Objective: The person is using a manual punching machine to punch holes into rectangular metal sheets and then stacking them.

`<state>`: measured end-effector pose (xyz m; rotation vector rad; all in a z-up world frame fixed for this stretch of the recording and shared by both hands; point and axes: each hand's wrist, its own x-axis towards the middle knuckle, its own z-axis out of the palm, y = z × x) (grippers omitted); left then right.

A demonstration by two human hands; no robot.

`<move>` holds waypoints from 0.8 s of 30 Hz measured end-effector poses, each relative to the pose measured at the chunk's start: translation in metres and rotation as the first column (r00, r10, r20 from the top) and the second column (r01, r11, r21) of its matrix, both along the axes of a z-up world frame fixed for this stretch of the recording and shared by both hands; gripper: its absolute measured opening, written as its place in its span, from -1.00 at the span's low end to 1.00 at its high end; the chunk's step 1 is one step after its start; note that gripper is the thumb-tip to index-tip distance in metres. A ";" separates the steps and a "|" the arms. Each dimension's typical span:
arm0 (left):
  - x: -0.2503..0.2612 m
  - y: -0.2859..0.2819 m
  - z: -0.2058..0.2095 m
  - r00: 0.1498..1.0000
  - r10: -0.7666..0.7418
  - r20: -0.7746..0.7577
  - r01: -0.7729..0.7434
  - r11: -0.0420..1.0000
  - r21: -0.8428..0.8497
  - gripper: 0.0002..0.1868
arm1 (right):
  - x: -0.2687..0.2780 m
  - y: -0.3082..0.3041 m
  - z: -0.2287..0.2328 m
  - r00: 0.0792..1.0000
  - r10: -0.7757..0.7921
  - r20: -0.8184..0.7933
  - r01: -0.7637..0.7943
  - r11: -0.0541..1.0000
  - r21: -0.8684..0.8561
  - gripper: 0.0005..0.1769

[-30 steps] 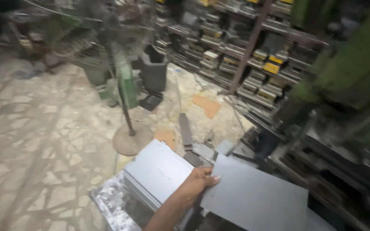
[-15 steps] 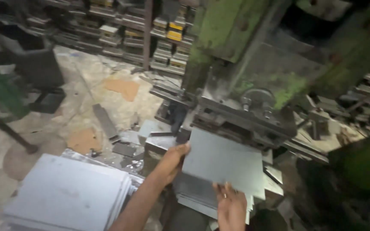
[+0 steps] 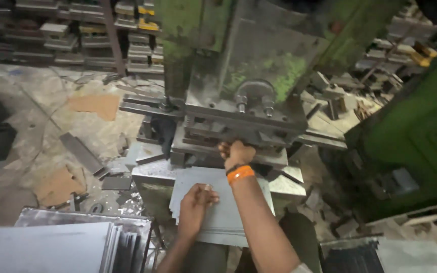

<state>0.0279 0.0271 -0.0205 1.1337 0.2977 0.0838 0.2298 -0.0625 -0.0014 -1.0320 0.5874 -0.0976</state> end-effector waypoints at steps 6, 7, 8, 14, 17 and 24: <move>-0.022 -0.017 0.028 0.993 0.084 0.086 -0.115 0.856 0.503 -0.81 | -0.004 0.003 0.022 0.973 -0.179 -0.143 0.173 0.984 -0.052 -0.79; -0.024 -0.019 0.030 0.993 0.102 0.055 -0.116 0.832 0.542 -0.82 | -0.007 0.005 0.028 0.962 -0.223 -0.155 0.218 0.975 -0.051 -0.82; -0.023 -0.018 0.032 0.994 0.099 0.055 -0.113 0.830 0.547 -0.82 | -0.010 0.007 0.031 0.962 -0.225 -0.157 0.220 0.974 -0.046 -0.82; -0.025 -0.018 0.027 0.991 0.098 0.091 -0.133 0.783 0.607 -0.81 | -0.024 0.003 0.031 0.982 -0.145 -0.121 0.133 0.986 -0.102 -0.82; -0.024 -0.017 0.023 0.982 0.079 0.173 -0.170 0.771 0.613 -0.82 | -0.049 -0.001 0.040 1.000 0.009 -0.021 -0.012 0.987 -0.162 -0.60; -0.025 -0.016 0.024 0.996 0.059 0.061 -0.085 0.758 0.647 -0.81 | -0.077 -0.004 0.047 0.992 0.065 0.112 -0.030 0.957 -0.287 -0.63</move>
